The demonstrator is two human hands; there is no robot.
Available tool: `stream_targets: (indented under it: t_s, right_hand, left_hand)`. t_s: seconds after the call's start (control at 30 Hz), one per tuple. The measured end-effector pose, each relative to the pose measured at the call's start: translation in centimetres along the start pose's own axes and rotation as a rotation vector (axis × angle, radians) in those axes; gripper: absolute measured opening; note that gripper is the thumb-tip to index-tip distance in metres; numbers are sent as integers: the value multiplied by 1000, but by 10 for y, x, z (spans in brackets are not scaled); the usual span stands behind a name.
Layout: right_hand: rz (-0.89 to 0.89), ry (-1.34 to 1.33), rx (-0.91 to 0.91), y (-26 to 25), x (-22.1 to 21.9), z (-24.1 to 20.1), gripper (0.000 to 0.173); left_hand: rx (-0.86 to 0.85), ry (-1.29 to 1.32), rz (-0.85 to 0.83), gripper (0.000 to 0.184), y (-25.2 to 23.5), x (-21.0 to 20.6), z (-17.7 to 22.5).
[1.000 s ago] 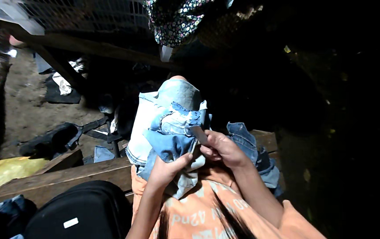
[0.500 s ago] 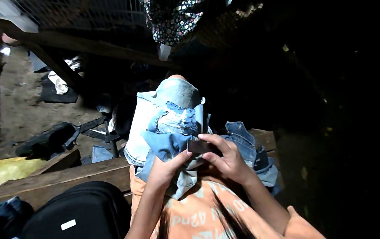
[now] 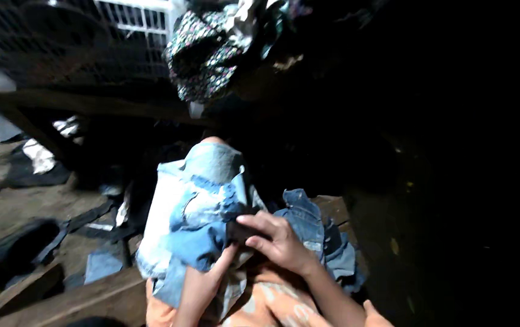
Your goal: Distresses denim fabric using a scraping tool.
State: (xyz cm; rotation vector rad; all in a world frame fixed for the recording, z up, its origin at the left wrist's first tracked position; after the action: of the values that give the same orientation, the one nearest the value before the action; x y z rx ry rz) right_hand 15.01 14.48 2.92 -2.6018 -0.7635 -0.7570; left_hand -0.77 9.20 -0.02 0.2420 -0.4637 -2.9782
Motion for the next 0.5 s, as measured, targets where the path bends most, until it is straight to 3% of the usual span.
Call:
stream_targets:
  t_s: [0.17,0.3,0.5]
  right_hand:
    - [-14,50,25,-3,-2,4,37]
    - [63,56,101,-5,-1,2,33]
    - [136,-629,1,-9,-3,16,47]
  left_hand:
    - [-30,-13,-11,28,-6,2,-16]
    - [64,165,23,31,-10,2,-22]
    - [114,240,125,28,-12,2,-13]
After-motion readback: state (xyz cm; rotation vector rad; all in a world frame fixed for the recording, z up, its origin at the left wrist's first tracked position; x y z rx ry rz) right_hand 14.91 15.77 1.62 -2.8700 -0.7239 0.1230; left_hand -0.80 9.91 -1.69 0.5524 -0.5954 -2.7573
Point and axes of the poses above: each hand's wrist, its own y-axis away from the middle knuckle, its own x-axis out of the back of the hand, z = x × y, the point moved 9 cm from there along -y, towards the middle knuckle, and after that the axes turned 7 degrees about -z, right-handed, at the moved point
